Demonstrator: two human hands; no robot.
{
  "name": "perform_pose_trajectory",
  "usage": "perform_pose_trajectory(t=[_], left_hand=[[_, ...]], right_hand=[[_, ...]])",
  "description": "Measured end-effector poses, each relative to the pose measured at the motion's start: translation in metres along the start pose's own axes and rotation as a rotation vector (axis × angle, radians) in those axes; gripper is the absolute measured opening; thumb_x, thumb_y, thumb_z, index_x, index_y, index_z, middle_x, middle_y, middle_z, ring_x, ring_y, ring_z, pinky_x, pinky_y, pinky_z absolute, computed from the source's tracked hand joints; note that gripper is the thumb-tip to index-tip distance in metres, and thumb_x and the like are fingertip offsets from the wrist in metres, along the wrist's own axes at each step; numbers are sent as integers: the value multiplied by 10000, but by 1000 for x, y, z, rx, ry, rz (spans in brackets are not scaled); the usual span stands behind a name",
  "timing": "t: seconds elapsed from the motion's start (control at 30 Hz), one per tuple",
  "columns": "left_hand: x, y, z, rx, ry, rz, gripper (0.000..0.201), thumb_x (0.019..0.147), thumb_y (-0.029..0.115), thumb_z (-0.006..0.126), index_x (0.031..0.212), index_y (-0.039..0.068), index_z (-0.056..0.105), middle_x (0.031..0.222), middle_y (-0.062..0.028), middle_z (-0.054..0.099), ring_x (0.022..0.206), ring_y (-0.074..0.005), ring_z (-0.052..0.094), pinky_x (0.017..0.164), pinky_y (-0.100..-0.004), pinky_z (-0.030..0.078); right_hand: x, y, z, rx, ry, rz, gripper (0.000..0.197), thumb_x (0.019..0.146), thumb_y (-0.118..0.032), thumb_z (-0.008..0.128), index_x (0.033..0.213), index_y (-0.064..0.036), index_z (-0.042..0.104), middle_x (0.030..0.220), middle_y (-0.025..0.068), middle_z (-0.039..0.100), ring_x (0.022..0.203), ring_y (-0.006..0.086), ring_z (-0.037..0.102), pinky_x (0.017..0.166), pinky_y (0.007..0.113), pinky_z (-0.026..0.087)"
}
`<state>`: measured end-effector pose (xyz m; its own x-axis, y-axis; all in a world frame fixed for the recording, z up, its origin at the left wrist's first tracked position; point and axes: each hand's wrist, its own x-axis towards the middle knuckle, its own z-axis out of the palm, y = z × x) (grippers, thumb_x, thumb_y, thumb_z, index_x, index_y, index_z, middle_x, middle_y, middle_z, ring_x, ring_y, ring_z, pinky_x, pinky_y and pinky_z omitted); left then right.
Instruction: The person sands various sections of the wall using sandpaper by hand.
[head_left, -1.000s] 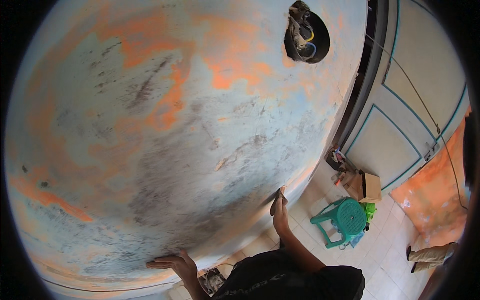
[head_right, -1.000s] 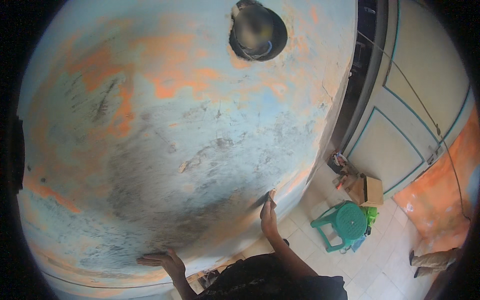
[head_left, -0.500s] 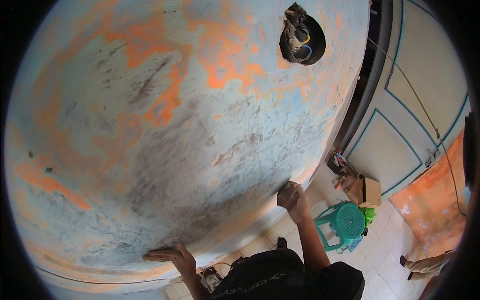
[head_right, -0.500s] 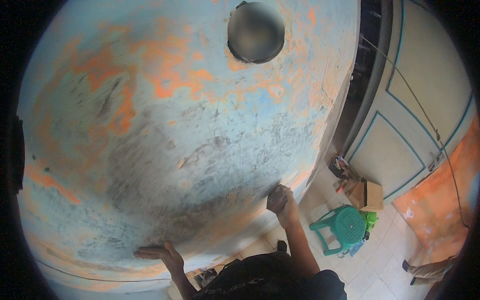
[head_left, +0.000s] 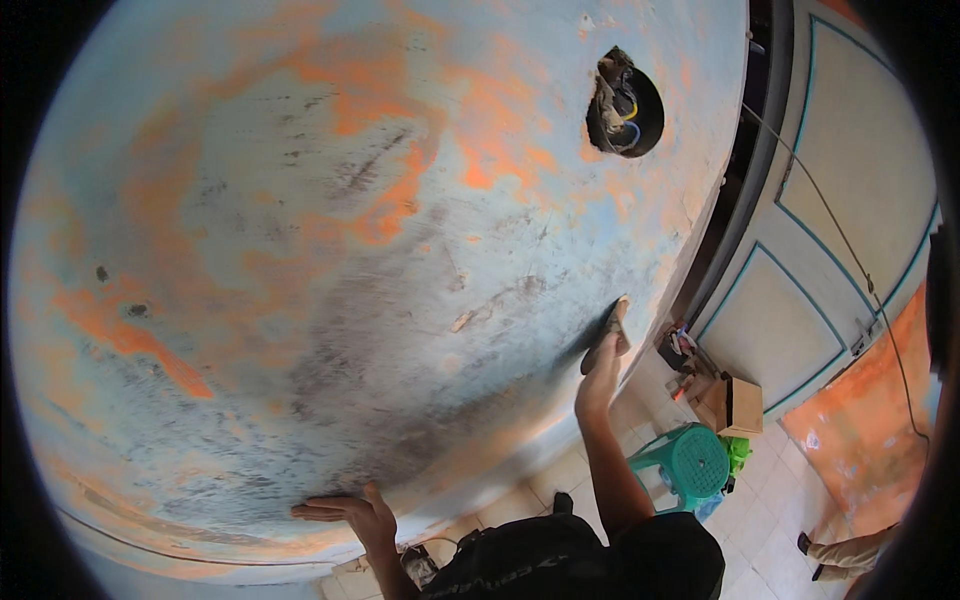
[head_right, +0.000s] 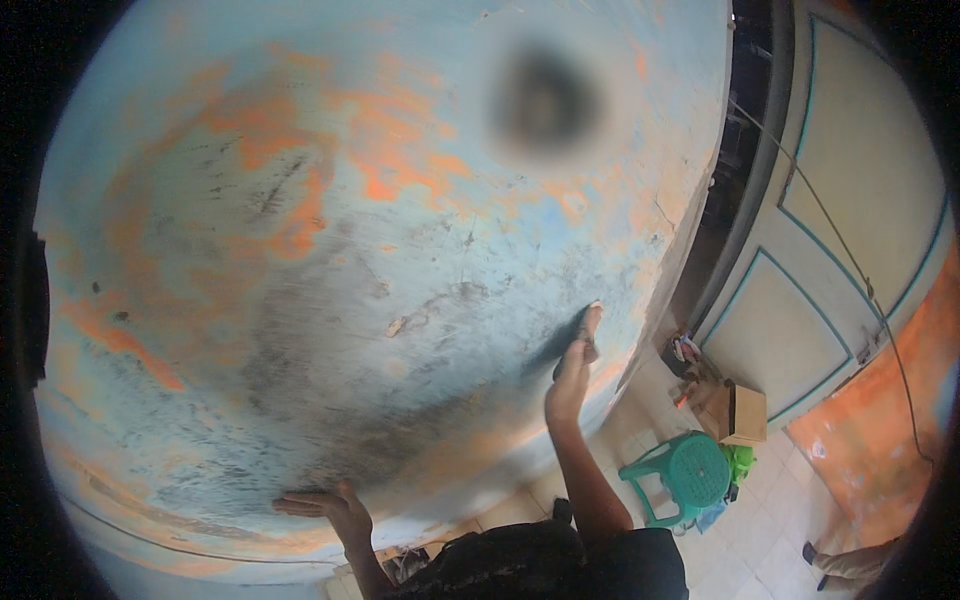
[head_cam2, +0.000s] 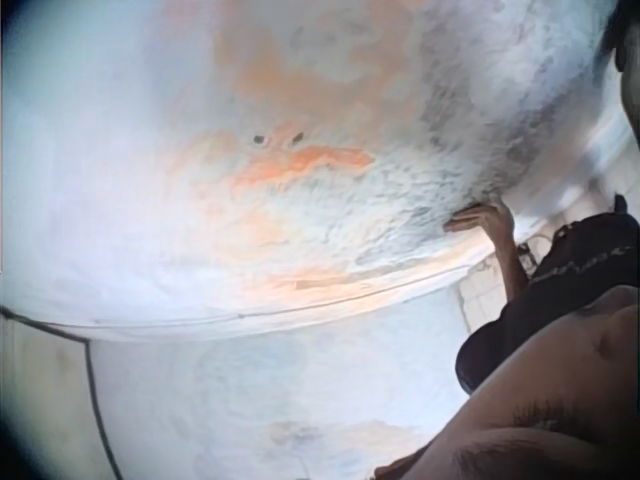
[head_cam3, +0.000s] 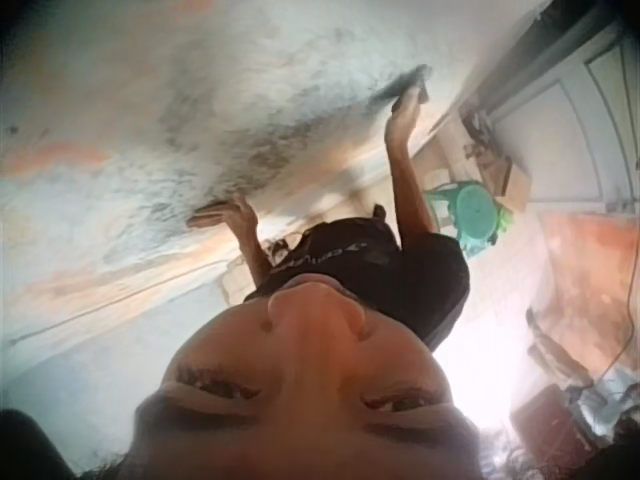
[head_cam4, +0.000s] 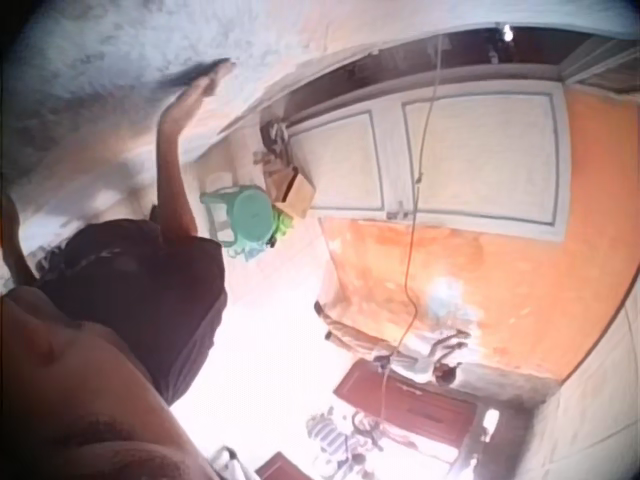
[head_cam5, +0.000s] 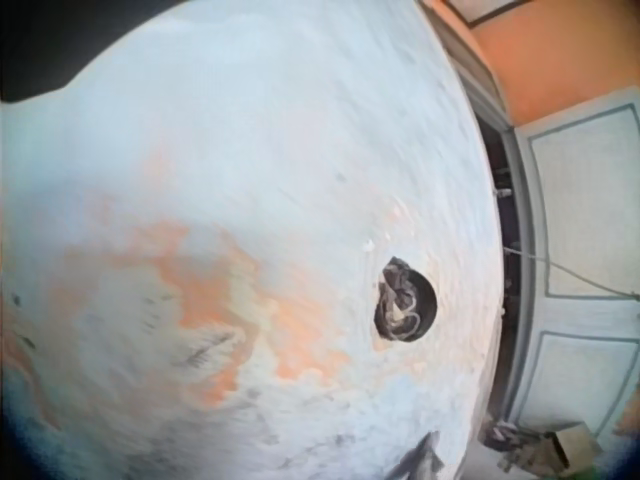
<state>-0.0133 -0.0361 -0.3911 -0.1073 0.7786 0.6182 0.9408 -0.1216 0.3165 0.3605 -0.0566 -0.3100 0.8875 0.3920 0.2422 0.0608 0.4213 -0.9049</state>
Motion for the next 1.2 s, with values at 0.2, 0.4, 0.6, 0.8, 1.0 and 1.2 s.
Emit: perform_pose_trajectory(t=[0.2,0.4,0.6,0.8,1.0,1.2], left_hand=[[-5,-10,5,-245,-49,-37,1021,938,551,401,1375,-90,-263,1387,-384,-332,1325,-521,-272,1045,-624,-132],[-6,-21,9,-378,-327,-179,1064,918,564,442,1380,-95,-254,1379,-387,-338,1296,-545,-303,998,-690,-115],[-1,-5,-3,-128,59,21,1061,906,578,449,1404,-64,-234,1390,-386,-319,1294,-556,-296,998,-700,-111],[-3,-16,5,-57,109,97,1032,900,580,470,1448,-9,-176,1430,-353,-287,1322,-545,-254,1010,-705,-88],[-12,-27,-2,-83,166,159,1005,867,478,611,1495,57,-51,1454,-369,-202,1356,-528,-191,1026,-708,-32],[-20,-10,-39,-521,319,253,840,827,348,684,1442,54,193,1429,-329,195,1287,-506,267,1030,-595,274]], right_hand=[[-31,-69,62,-500,-386,-789,636,952,-414,373,1366,69,376,1451,264,294,1386,392,207,1110,521,139],[-25,-91,86,-695,-642,-1511,510,811,-331,569,1283,-138,545,1362,117,456,1319,334,329,1027,549,250],[8,-186,117,-791,-698,-1514,547,836,-391,560,1226,-11,510,1293,246,430,1190,476,376,950,619,260],[-18,-186,138,-781,-439,-1409,689,780,-347,588,1326,39,425,1369,271,373,1251,483,323,979,592,259],[-122,-124,137,-953,-1051,-1398,621,789,-502,533,1234,-68,541,1301,193,447,1151,395,397,907,542,306],[-200,-60,145,-492,-1327,-1413,731,887,-657,336,1264,-62,528,1458,125,379,1349,343,305,1038,485,253]])
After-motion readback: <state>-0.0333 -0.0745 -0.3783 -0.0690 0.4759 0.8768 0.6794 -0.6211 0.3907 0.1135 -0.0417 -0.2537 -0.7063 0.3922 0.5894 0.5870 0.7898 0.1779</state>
